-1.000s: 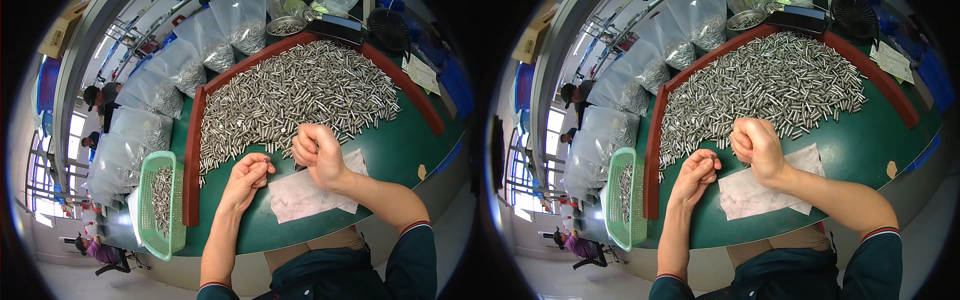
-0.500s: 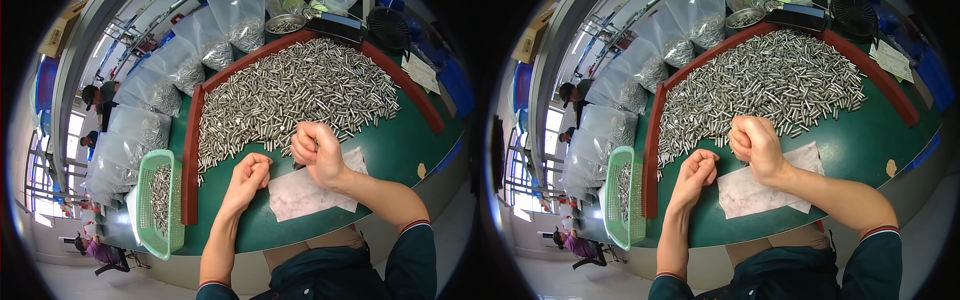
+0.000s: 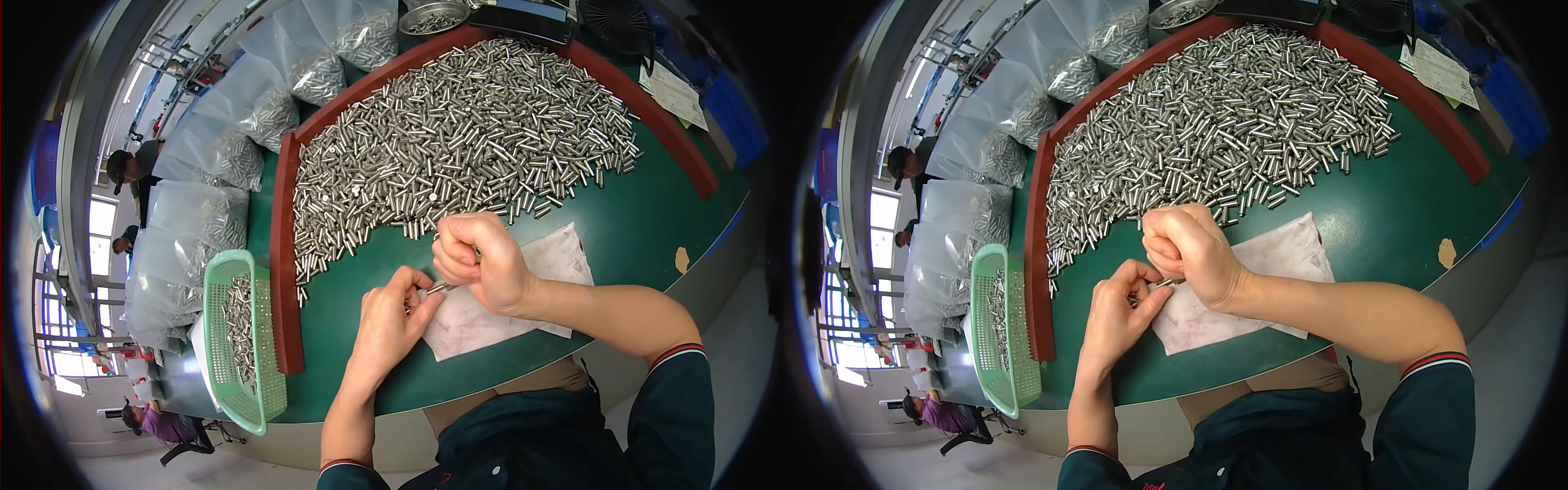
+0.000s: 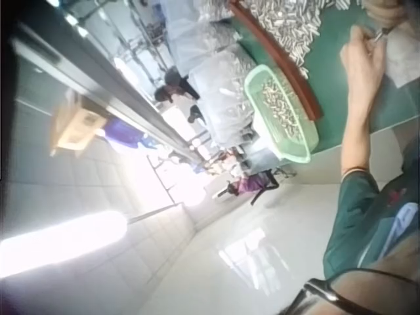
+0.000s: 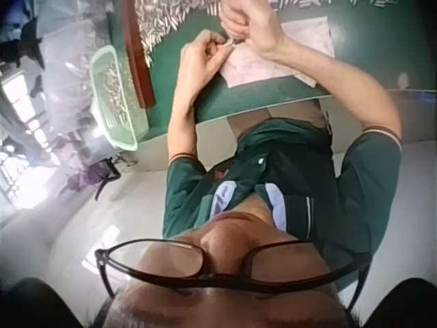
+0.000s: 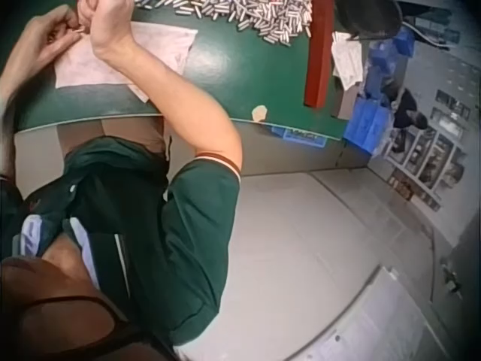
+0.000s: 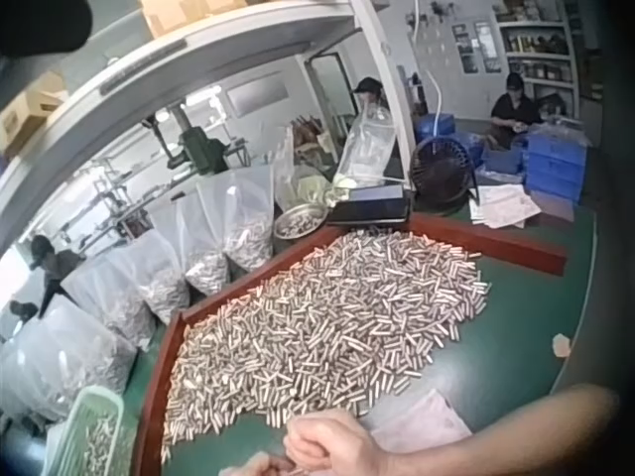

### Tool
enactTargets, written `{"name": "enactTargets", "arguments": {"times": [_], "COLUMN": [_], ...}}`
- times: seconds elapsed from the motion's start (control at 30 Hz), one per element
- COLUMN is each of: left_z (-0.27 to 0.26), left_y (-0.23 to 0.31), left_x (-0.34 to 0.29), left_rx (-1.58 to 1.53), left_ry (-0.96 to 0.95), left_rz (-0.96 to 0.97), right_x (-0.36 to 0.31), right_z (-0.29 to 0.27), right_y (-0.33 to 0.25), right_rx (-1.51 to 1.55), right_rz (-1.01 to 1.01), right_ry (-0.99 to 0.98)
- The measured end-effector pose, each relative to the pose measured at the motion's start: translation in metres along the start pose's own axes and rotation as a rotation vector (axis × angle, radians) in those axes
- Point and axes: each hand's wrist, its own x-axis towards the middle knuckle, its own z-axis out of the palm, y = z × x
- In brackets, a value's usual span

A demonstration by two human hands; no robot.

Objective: Inspecting small metal pins and sorting them into a basket at a factory workbench.

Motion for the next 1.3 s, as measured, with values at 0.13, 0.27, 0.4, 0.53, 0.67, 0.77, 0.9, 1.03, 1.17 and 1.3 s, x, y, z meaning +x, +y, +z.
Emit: {"name": "enactTargets", "arguments": {"times": [0.13, 0.27, 0.4, 0.53, 0.67, 0.77, 0.9, 1.03, 1.17, 1.3], "left_z": [0.0, 0.0001, 0.001, 0.0003, 0.0019, 0.0022, 0.0, 0.0003, 0.0016, 0.0009], "left_y": [-0.0022, -0.0015, -0.0015, -0.0027, -0.004, -0.0031, -0.0038, -0.0012, -0.0014, 0.0013], "left_x": [-0.0002, -0.0006, 0.0003, -0.001, -0.0002, 0.001, -0.0007, 0.0004, 0.0005, -0.0007], "left_rx": [-0.015, -0.008, -0.01, -0.007, -0.023, -0.034, -0.025, -0.027, -0.048, -0.028], "left_ry": [-0.012, -0.01, -0.008, 0.0, 0.012, 0.012, 0.01, 0.007, 0.009, 0.028], "left_rz": [-0.005, -0.013, -0.006, -0.01, -0.006, -0.013, -0.031, -0.025, -0.055, -0.039], "right_x": [-0.0012, -0.0011, -0.0008, -0.0004, -0.0003, -0.0006, 0.0005, -0.0009, -0.0007, -0.0023], "right_z": [0.0001, 0.0014, 0.0003, 0.0018, 0.0014, 0.0008, 0.0022, 0.0015, -0.0002, 0.0046], "right_y": [-0.0002, 0.001, 0.0017, 0.0016, 0.0015, -0.0002, 0.0023, 0.0017, 0.0049, 0.0057], "right_rx": [-0.006, -0.015, -0.03, -0.029, -0.028, -0.037, -0.024, -0.034, -0.055, -0.065], "right_rz": [-0.001, -0.012, -0.017, -0.018, -0.01, -0.008, -0.002, -0.009, -0.011, -0.018], "right_ry": [-0.011, -0.012, -0.008, -0.022, -0.021, -0.023, -0.036, -0.039, -0.072, -0.069]}}
